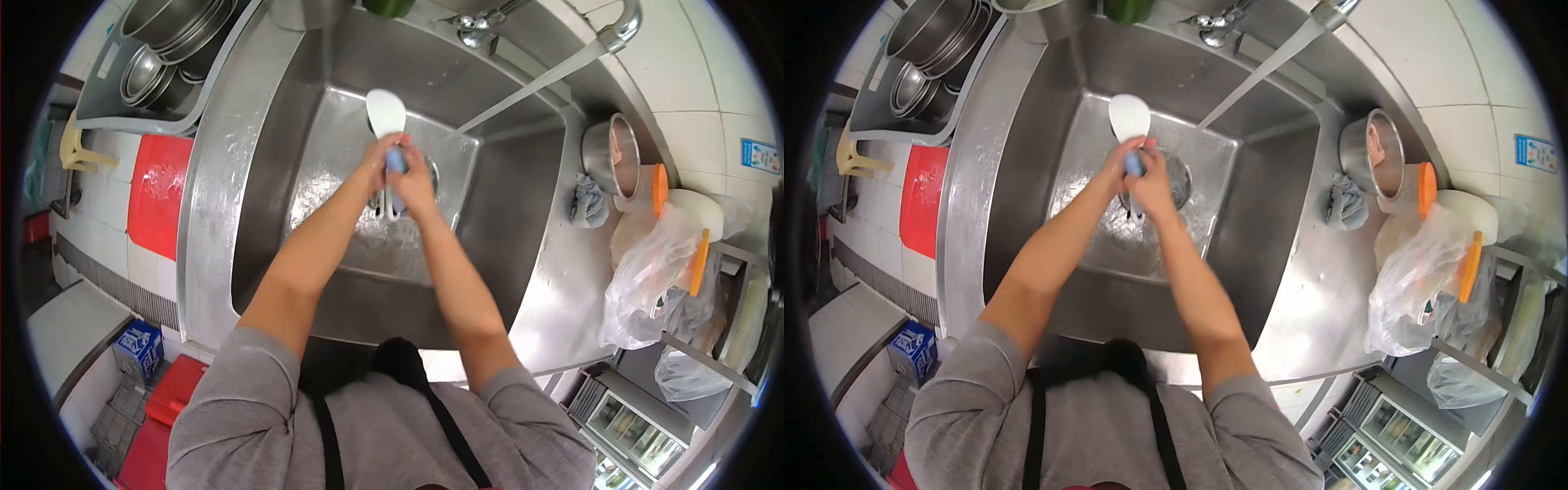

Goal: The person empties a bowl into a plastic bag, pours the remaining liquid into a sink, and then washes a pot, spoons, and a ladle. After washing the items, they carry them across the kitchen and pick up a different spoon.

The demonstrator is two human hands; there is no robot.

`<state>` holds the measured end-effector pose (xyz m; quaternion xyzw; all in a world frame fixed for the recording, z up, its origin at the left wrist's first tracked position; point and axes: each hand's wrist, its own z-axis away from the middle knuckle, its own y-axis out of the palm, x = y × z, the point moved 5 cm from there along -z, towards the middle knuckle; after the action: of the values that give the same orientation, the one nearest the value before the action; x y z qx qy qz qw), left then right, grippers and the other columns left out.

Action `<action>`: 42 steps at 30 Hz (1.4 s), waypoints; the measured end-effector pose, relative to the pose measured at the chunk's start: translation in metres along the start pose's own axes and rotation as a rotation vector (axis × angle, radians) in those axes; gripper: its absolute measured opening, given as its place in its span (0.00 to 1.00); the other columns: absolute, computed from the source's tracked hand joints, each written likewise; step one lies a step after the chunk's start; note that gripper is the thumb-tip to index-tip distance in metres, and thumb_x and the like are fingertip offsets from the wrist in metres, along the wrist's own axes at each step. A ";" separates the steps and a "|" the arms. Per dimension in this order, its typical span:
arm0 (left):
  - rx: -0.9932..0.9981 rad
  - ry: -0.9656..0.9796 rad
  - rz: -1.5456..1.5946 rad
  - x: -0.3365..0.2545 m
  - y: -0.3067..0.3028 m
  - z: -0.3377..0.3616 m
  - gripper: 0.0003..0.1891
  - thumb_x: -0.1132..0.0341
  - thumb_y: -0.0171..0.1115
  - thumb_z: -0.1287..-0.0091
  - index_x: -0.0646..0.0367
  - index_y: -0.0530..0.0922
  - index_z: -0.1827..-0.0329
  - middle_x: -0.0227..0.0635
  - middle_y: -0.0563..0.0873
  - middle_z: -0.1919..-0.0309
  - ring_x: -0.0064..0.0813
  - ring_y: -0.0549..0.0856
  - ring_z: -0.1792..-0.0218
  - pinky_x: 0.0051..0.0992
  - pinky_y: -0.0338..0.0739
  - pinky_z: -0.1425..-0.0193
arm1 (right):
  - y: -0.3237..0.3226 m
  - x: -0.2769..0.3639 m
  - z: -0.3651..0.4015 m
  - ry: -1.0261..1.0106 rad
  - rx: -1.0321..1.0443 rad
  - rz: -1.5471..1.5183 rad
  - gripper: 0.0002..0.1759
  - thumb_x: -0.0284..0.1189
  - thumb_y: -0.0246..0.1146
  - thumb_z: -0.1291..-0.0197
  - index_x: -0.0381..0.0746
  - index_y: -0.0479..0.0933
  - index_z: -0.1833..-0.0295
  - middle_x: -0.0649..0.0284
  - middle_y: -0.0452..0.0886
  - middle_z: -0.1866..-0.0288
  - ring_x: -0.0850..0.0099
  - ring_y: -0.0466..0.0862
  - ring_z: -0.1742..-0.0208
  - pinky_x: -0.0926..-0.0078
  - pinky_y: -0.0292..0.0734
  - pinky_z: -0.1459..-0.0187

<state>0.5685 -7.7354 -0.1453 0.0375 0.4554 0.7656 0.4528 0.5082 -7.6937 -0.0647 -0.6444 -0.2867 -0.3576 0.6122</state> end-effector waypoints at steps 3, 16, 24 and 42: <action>-0.295 0.280 -0.248 -0.023 -0.031 -0.003 0.19 0.51 0.59 0.47 0.60 0.76 0.69 0.31 0.76 0.80 0.24 0.75 0.78 0.25 0.69 0.74 | -0.009 -0.010 -0.011 0.532 -0.064 -0.558 0.20 0.29 0.62 0.61 0.34 0.71 0.58 0.57 0.76 0.75 0.61 0.79 0.69 0.72 0.72 0.67; -0.400 -0.039 -0.360 0.032 -0.107 0.028 0.14 0.60 0.50 0.38 0.65 0.69 0.60 0.39 0.78 0.71 0.26 0.77 0.77 0.24 0.72 0.77 | 0.035 -0.079 0.041 0.307 0.260 0.315 0.26 0.23 0.61 0.62 0.40 0.66 0.51 0.46 0.74 0.60 0.50 0.74 0.54 0.60 0.70 0.55; -0.174 -0.186 -0.326 0.039 -0.019 0.042 0.13 0.63 0.50 0.38 0.65 0.70 0.57 0.38 0.76 0.68 0.31 0.77 0.69 0.34 0.73 0.67 | -0.003 -0.004 0.066 0.035 0.306 0.440 0.31 0.26 0.60 0.59 0.45 0.62 0.44 0.42 0.58 0.45 0.44 0.66 0.48 0.57 0.67 0.50; -0.378 0.094 -0.295 -0.004 -0.112 0.063 0.13 0.64 0.66 0.50 0.60 0.75 0.67 0.27 0.75 0.84 0.18 0.72 0.84 0.19 0.65 0.83 | 0.090 -0.144 0.024 0.682 0.315 0.550 0.35 0.41 0.64 0.60 0.38 0.64 0.44 0.46 0.71 0.50 0.57 0.72 0.47 0.69 0.67 0.47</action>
<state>0.6744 -7.6763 -0.1894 -0.1504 0.3252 0.7638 0.5368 0.4998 -7.6673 -0.2335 -0.4411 0.0618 -0.3257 0.8340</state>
